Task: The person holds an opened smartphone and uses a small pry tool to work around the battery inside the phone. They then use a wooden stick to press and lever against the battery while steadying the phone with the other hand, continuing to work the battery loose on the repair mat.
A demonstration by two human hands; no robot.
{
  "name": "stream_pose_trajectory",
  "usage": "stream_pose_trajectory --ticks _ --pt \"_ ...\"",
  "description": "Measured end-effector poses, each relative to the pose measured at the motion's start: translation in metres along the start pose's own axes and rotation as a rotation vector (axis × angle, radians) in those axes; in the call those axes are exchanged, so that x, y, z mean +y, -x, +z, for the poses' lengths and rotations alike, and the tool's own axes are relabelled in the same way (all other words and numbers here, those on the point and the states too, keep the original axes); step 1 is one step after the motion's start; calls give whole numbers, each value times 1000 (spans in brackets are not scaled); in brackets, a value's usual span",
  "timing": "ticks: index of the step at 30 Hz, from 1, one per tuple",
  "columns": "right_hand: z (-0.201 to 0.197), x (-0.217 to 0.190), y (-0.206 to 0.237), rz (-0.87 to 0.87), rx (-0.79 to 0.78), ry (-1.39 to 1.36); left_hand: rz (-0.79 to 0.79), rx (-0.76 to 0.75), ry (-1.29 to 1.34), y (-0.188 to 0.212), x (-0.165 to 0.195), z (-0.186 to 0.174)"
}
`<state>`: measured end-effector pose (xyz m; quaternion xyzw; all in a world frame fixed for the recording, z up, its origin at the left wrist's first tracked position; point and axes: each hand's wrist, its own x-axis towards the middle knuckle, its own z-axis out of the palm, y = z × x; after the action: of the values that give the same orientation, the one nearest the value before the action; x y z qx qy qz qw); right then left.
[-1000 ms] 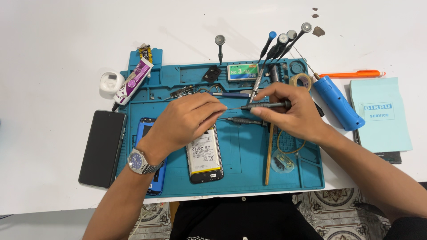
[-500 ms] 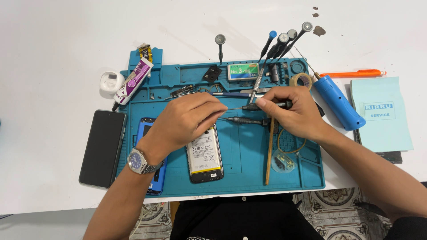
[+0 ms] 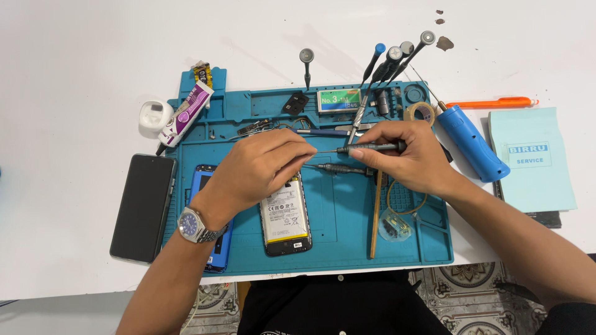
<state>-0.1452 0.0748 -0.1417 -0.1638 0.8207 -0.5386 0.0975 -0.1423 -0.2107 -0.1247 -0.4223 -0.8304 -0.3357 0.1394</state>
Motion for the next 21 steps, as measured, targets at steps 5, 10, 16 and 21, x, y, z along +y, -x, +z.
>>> stream_pose_trajectory --ticks 5,10,16,21 --pt "0 0 1 -21 26 19 -37 9 23 0 -1 0" --pt "1 -2 1 -34 21 15 -37 22 6 -2 -2 1" --pt "1 -4 2 -44 4 35 -51 45 12 -1 -3 3" --pt "0 -4 2 -66 14 70 -67 34 32 -2 -3 3"
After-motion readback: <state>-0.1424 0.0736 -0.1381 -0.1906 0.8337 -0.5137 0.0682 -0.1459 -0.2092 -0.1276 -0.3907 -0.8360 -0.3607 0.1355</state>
